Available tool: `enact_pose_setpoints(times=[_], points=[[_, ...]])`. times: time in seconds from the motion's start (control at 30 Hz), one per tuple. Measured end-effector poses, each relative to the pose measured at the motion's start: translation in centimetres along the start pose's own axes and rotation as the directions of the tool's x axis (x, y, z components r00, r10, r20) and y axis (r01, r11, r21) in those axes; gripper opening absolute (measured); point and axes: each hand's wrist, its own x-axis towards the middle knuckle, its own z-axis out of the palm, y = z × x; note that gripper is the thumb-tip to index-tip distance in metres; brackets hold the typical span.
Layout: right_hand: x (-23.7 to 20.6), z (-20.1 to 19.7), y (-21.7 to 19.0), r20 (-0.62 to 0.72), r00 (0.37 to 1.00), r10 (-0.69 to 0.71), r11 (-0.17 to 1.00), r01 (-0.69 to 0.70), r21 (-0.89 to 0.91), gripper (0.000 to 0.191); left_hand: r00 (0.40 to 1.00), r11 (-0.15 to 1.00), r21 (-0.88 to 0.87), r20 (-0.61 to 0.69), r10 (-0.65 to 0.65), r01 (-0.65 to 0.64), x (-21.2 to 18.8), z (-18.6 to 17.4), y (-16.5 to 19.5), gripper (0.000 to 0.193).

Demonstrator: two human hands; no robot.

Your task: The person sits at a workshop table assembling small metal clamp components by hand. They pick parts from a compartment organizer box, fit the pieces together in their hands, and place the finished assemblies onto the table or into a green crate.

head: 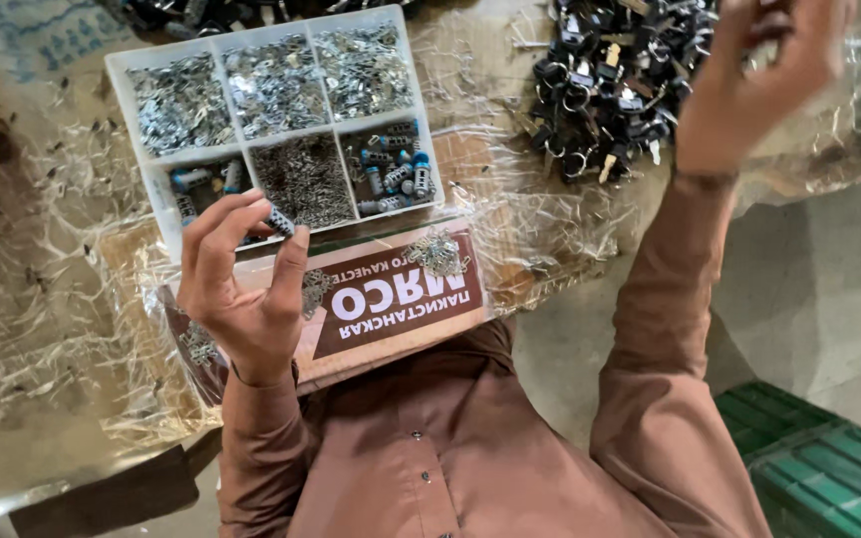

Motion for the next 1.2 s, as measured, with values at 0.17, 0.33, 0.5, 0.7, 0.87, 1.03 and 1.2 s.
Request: enact_pose_setpoints(times=[0.17, 0.33, 0.5, 0.7, 0.87, 1.03, 1.2], points=[[-3.7, -4.3, -10.1, 0.720, 0.605, 0.340, 0.591, -0.733, 0.337, 0.007, 0.999, 0.999, 0.013, -0.022, -0.031, 0.031, 0.1, -0.2, 0.2, 0.030], [-5.5, -3.8, -12.0, 0.827, 0.561, -0.043, 0.939, -0.260, 0.225, 0.020, 0.999, 0.999, 0.021, 0.021, -0.027, 0.026, 0.2, -0.1, 0.0, 0.029], [-8.1, -2.7, -10.8, 0.733, 0.680, 0.006, 0.925, -0.282, 0.253, 0.022, 0.996, 0.997, 0.006, 0.050, -0.072, 0.072, -0.6, -0.5, 0.6, 0.029], [-12.0, -3.3, -11.5, 0.650, 0.696, 0.307, 0.834, -0.526, 0.169, 0.016, 0.995, 0.996, 0.048, 0.049, -0.081, 0.079, -3.3, -1.0, 1.8, 0.028], [-13.6, -3.4, -14.5, 0.537, 0.799, 0.270, 0.951, -0.308, -0.020, 0.031, 0.984, 0.985, -0.143, 0.162, -0.073, 0.097, -5.3, 0.2, 3.3, 0.026], [-13.7, -3.4, -15.3, 0.535, 0.791, 0.297, 0.947, -0.317, -0.056, 0.023, 0.960, 0.986, -0.155, 0.280, -0.018, 0.063, -5.8, 1.6, 4.2, 0.033], [-14.2, -4.5, -13.7, 0.580, 0.762, 0.288, 0.917, -0.394, 0.061, 0.019, 0.940, 0.981, -0.178, 0.341, -0.007, 0.072, -5.7, 2.5, 4.6, 0.035]])
